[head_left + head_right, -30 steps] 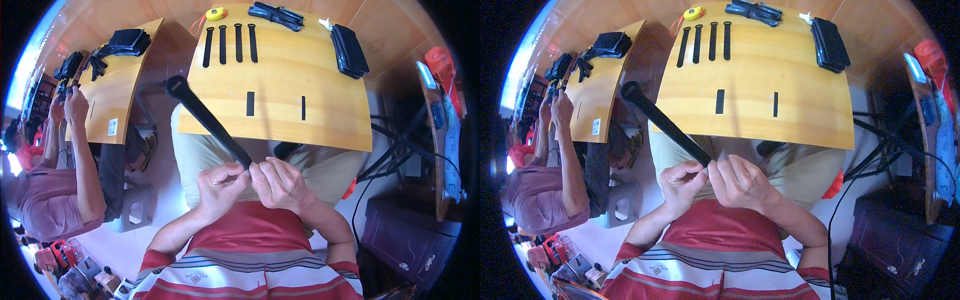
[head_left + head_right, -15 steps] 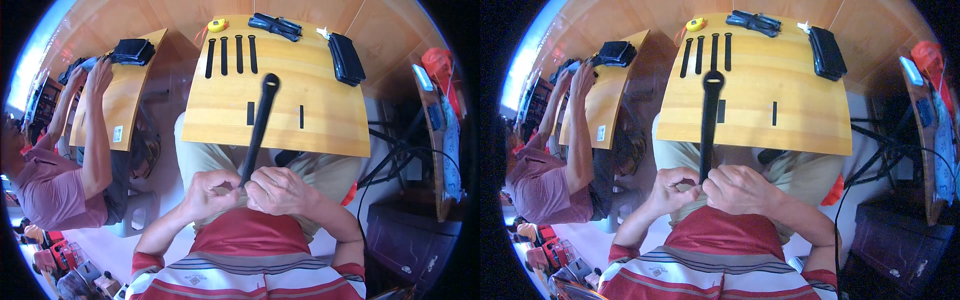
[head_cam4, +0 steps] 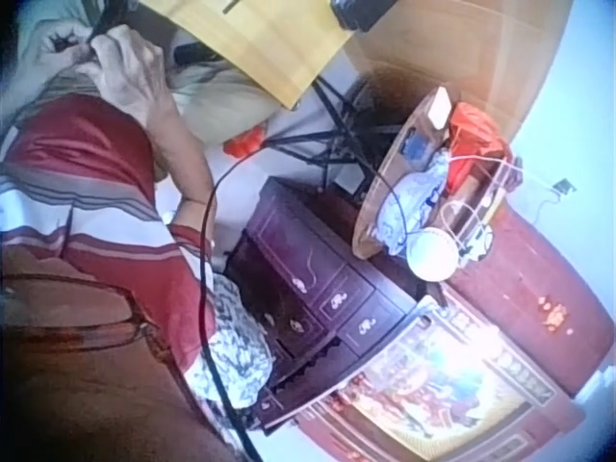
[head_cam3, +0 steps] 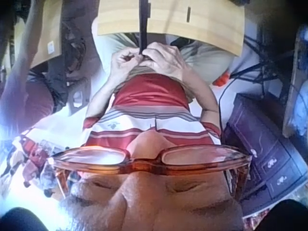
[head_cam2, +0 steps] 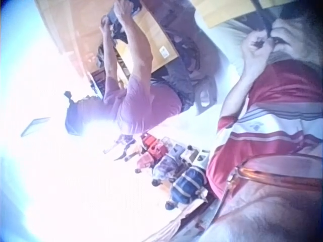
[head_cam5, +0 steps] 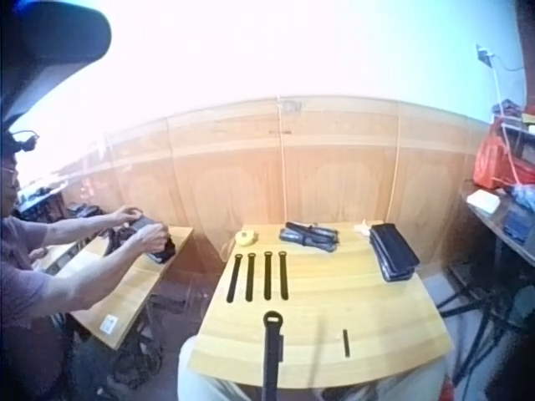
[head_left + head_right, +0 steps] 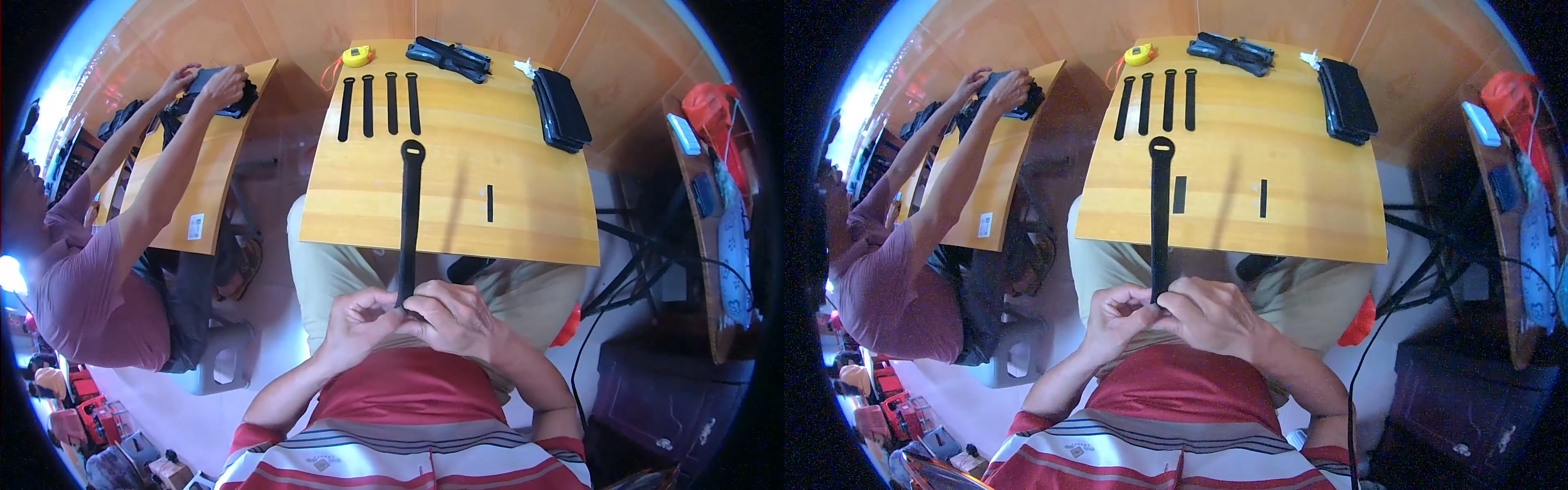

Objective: Measuring and inspecting black fabric straps for quality control at a workbench.

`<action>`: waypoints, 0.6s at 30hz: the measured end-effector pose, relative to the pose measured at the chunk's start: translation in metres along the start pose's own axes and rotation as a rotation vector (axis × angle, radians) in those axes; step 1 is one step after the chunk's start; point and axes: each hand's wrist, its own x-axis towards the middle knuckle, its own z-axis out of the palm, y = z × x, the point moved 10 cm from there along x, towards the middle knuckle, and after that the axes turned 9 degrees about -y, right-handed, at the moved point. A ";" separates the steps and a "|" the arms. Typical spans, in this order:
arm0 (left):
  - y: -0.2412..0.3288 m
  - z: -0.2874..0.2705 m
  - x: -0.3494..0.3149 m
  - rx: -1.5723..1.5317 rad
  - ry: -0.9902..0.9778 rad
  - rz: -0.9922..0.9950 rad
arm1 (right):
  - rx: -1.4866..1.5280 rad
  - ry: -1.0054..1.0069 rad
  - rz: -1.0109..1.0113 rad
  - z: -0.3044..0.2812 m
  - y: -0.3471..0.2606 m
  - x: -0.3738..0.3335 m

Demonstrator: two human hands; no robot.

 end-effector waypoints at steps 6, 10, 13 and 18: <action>0.000 0.005 0.003 -0.007 -0.032 -0.030 | 0.147 0.024 0.059 -0.003 0.011 -0.009; -0.005 0.006 0.004 -0.019 -0.032 -0.056 | 0.212 0.085 0.036 -0.007 0.015 -0.011; -0.009 0.002 0.003 0.022 -0.054 -0.082 | 0.178 0.091 0.028 -0.008 0.011 -0.012; -0.011 0.001 0.004 -0.082 -0.032 -0.062 | 0.164 0.107 -0.014 -0.007 0.006 -0.011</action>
